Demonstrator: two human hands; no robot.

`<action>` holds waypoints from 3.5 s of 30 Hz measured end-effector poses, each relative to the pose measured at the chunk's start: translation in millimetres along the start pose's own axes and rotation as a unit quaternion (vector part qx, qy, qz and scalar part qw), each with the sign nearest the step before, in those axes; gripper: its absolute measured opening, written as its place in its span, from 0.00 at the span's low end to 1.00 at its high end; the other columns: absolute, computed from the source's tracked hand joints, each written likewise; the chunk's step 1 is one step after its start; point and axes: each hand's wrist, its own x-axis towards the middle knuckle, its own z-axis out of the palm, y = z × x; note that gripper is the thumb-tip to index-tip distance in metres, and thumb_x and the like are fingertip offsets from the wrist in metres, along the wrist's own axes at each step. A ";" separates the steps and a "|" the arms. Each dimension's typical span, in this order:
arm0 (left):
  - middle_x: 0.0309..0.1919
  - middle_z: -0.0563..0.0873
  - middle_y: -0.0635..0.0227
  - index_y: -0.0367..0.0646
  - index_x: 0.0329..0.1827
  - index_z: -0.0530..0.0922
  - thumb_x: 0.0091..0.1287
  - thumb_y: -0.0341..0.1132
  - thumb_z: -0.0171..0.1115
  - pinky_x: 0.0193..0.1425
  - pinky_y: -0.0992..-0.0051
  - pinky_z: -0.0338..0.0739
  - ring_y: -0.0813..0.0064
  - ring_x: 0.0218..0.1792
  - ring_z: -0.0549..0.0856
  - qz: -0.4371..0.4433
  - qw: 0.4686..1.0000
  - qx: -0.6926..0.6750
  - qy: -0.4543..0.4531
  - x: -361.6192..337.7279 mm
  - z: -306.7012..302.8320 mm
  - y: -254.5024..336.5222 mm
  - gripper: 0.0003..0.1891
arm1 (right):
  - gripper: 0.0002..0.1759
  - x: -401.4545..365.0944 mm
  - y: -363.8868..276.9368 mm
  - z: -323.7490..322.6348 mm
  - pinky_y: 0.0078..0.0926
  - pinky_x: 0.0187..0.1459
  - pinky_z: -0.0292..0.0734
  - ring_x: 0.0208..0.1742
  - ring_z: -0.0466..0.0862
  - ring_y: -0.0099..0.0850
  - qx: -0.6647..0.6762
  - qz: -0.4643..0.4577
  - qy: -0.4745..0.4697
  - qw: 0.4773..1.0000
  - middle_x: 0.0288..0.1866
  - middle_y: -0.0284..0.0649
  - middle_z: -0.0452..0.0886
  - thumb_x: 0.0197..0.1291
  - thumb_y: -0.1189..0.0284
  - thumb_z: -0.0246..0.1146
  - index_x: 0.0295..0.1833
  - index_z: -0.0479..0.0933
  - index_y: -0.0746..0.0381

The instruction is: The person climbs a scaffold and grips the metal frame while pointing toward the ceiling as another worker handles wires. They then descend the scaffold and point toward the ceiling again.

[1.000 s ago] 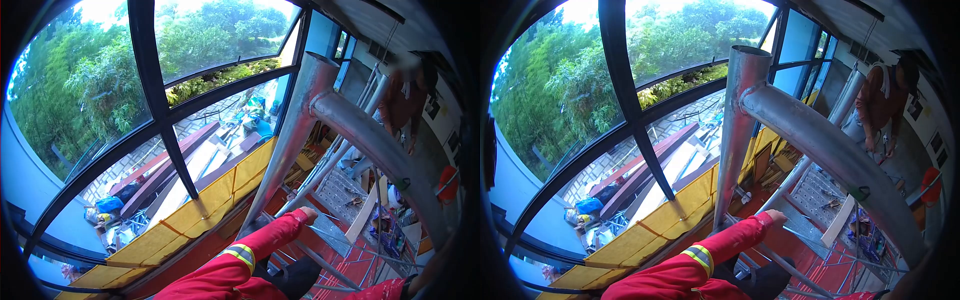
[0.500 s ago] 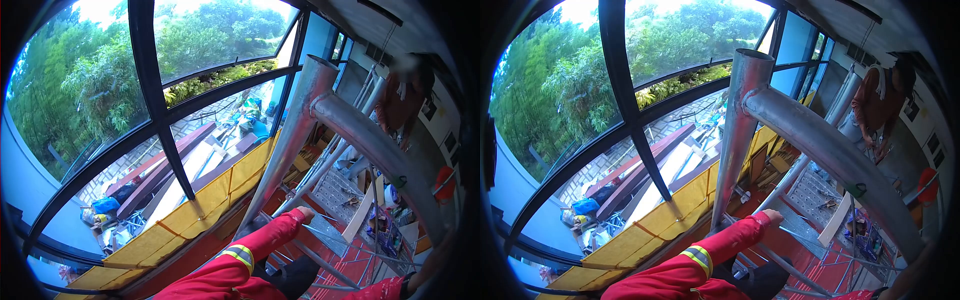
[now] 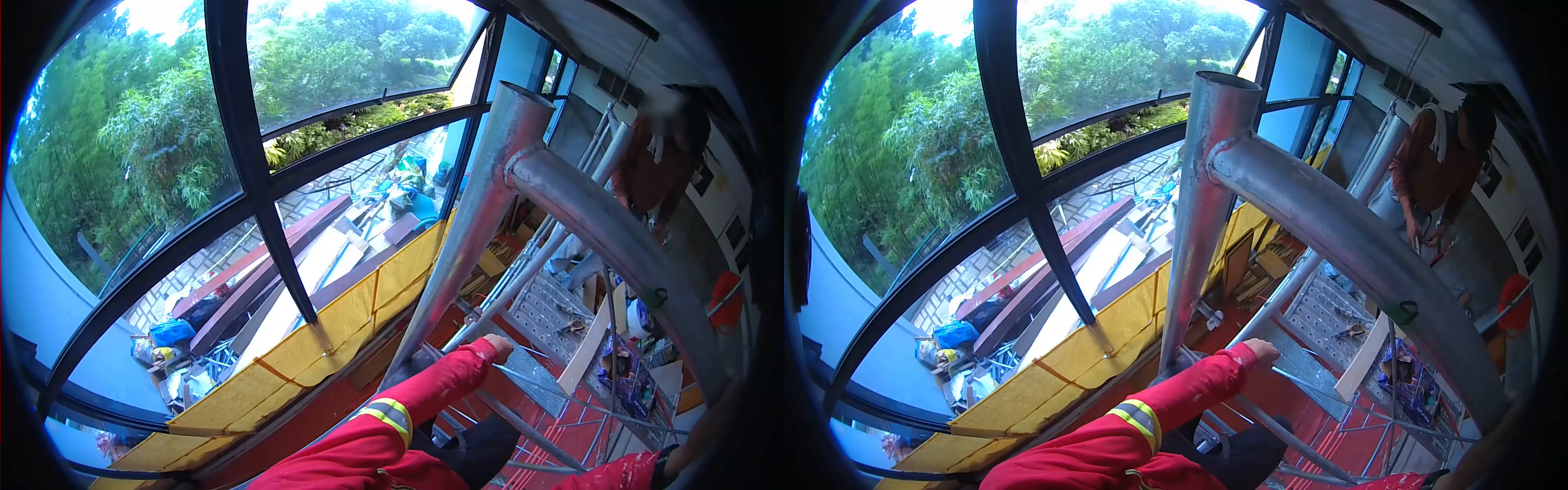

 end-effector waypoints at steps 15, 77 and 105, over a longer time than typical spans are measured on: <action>0.37 0.86 0.55 0.38 0.47 0.81 0.66 0.36 0.52 0.45 0.63 0.81 0.57 0.41 0.86 0.172 0.975 -0.103 0.099 -5.9 -27.2 11.5 0.14 | 0.20 -23.1 54.6 -3.2 0.41 0.61 0.69 0.60 0.76 0.43 -0.195 -0.147 -0.056 0.968 0.60 0.45 0.74 0.75 0.64 0.40 0.65 0.67 0.59; 0.14 0.67 0.66 0.46 0.19 0.65 0.78 0.46 0.24 0.44 0.60 0.75 0.66 0.21 0.72 0.688 0.171 -0.704 -0.031 -158.7 -303.8 175.9 0.29 | 0.23 -56.0 50.7 122.4 0.38 0.60 0.72 0.57 0.79 0.34 0.007 -0.039 -0.085 -0.996 0.57 0.40 0.78 0.64 0.63 0.60 0.60 0.71 0.64; 0.18 0.73 0.68 0.50 0.22 0.71 0.78 0.46 0.21 0.46 0.61 0.72 0.67 0.25 0.76 0.737 0.206 -0.644 -0.007 -151.6 -308.1 174.9 0.30 | 0.19 -39.9 13.5 89.9 0.44 0.68 0.61 0.63 0.72 0.34 0.069 -0.001 -0.059 -0.996 0.60 0.41 0.73 0.69 0.63 0.51 0.58 0.70 0.63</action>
